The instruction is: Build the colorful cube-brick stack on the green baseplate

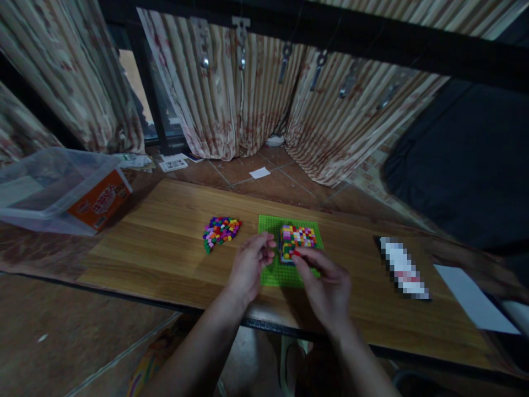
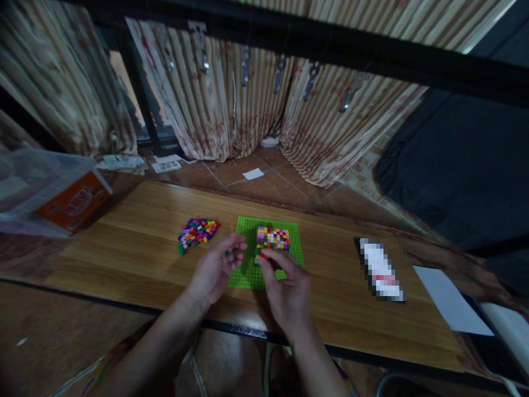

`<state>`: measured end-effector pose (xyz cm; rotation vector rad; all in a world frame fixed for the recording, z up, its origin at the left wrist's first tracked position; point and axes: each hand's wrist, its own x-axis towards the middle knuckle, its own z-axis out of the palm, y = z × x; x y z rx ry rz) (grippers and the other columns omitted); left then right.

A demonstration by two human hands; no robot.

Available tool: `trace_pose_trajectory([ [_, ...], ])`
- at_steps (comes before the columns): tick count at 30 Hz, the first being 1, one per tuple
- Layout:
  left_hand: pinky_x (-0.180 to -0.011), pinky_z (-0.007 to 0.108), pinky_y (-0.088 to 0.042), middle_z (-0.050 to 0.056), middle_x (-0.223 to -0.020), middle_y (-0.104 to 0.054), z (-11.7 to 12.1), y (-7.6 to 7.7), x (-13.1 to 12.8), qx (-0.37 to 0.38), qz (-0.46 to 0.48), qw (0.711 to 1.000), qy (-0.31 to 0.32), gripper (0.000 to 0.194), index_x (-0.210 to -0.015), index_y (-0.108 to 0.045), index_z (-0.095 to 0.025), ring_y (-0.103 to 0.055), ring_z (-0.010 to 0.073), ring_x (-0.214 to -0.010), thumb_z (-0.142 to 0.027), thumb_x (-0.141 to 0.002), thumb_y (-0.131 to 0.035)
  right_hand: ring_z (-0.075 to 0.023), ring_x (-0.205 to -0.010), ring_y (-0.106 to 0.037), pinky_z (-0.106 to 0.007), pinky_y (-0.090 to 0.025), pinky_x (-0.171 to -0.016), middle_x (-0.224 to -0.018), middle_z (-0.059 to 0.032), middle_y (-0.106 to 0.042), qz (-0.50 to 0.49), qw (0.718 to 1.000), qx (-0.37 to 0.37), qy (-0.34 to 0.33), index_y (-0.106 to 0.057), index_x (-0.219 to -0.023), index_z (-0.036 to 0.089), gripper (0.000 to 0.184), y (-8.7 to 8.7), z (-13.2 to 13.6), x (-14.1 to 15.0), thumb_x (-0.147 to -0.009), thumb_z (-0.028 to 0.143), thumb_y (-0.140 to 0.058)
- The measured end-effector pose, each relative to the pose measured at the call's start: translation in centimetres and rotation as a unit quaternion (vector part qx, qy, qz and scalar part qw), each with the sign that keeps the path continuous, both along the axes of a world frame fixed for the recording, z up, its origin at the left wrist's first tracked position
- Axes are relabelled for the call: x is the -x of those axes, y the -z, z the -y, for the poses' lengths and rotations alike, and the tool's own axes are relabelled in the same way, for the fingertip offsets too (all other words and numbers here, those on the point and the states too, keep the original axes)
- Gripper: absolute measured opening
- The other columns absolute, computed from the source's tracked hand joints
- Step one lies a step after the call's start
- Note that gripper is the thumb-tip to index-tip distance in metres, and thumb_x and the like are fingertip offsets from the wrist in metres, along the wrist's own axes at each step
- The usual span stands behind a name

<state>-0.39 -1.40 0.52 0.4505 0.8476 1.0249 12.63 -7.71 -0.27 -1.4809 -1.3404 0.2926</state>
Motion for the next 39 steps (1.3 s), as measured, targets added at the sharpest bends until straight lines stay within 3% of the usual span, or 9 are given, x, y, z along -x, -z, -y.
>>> trace_pose_trajectory([
  [4, -0.048, 0.018, -0.028, -0.002, -0.065, -0.058, -0.1, 0.4, 0.0, 0.011, -0.08, 0.996, 0.024, 0.021, -0.075, -0.068, -0.012, -0.041, 0.0023, -0.047, -0.029, -0.063, -0.073, -0.0178, -0.082, -0.067, -0.031, -0.055, -0.07, -0.091, -0.0041, -0.071, -0.033, 0.999, -0.003, 0.008, -0.072, -0.092, 0.023, 0.013, 0.5, 0.3, -2.4, -0.083, 0.029, -0.065],
  [9, -0.043, 0.02, -0.019, -0.006, -0.053, -0.048, 0.3, 0.3, -0.5, -0.027, -0.128, 0.99, 0.057, 0.021, -0.068, -0.063, -0.014, -0.03, 0.0023, -0.041, -0.03, -0.061, -0.074, -0.0182, -0.085, -0.066, -0.033, -0.054, -0.075, -0.094, -0.0049, -0.07, 0.061, 0.998, 0.021, -0.016, -0.072, -0.096, 0.025, 0.016, 0.5, 0.5, -2.9, -0.087, 0.028, -0.059],
  [14, -0.046, 0.021, -0.027, -0.006, -0.047, -0.046, 0.5, 0.5, -0.9, -0.061, -0.179, 0.98, 0.058, 0.018, -0.066, -0.065, -0.016, -0.039, 0.0065, -0.045, -0.031, -0.061, -0.074, -0.0171, -0.085, -0.066, -0.031, -0.055, -0.076, -0.093, -0.0036, -0.067, 0.142, 0.989, 0.034, -0.016, -0.073, -0.096, 0.026, 0.019, 0.6, 0.1, -1.9, -0.09, 0.025, -0.054],
  [21, -0.052, 0.022, -0.034, -0.003, -0.049, -0.051, 0.5, 0.6, -1.0, -0.082, -0.175, 0.979, 0.063, 0.015, -0.064, -0.067, -0.017, -0.047, 0.0097, -0.052, -0.029, -0.061, -0.074, -0.0168, -0.084, -0.066, -0.03, -0.054, -0.076, -0.093, -0.0038, -0.068, 0.189, 0.981, 0.034, -0.03, -0.071, -0.099, 0.024, 0.019, 0.9, -0.3, -1.5, -0.09, 0.02, -0.054],
  [29, -0.055, 0.023, -0.036, -0.003, -0.052, -0.053, 0.5, 0.8, -1.2, -0.085, -0.193, 0.975, 0.066, 0.014, -0.067, -0.068, -0.017, -0.049, 0.0108, -0.055, -0.029, -0.063, -0.073, -0.0187, -0.079, -0.067, -0.034, -0.054, -0.076, -0.092, -0.0045, -0.072, 0.146, 0.988, 0.039, 0.017, -0.069, -0.103, 0.022, 0.02, 1.2, -0.2, -1.5, -0.086, 0.023, -0.059],
  [39, -0.056, 0.023, -0.038, -0.002, -0.057, -0.057, 0.5, 1.1, -1.4, -0.098, -0.21, 0.97, 0.078, 0.013, -0.069, -0.068, -0.017, -0.05, 0.0106, -0.056, -0.029, -0.065, -0.071, -0.0167, -0.07, -0.067, -0.029, -0.052, -0.067, -0.084, -0.0027, -0.074, 0.043, 0.995, 0.071, 0.046, -0.072, -0.089, 0.022, 0.018, 0.9, 0.1, -1.4, -0.085, 0.032, -0.058],
])
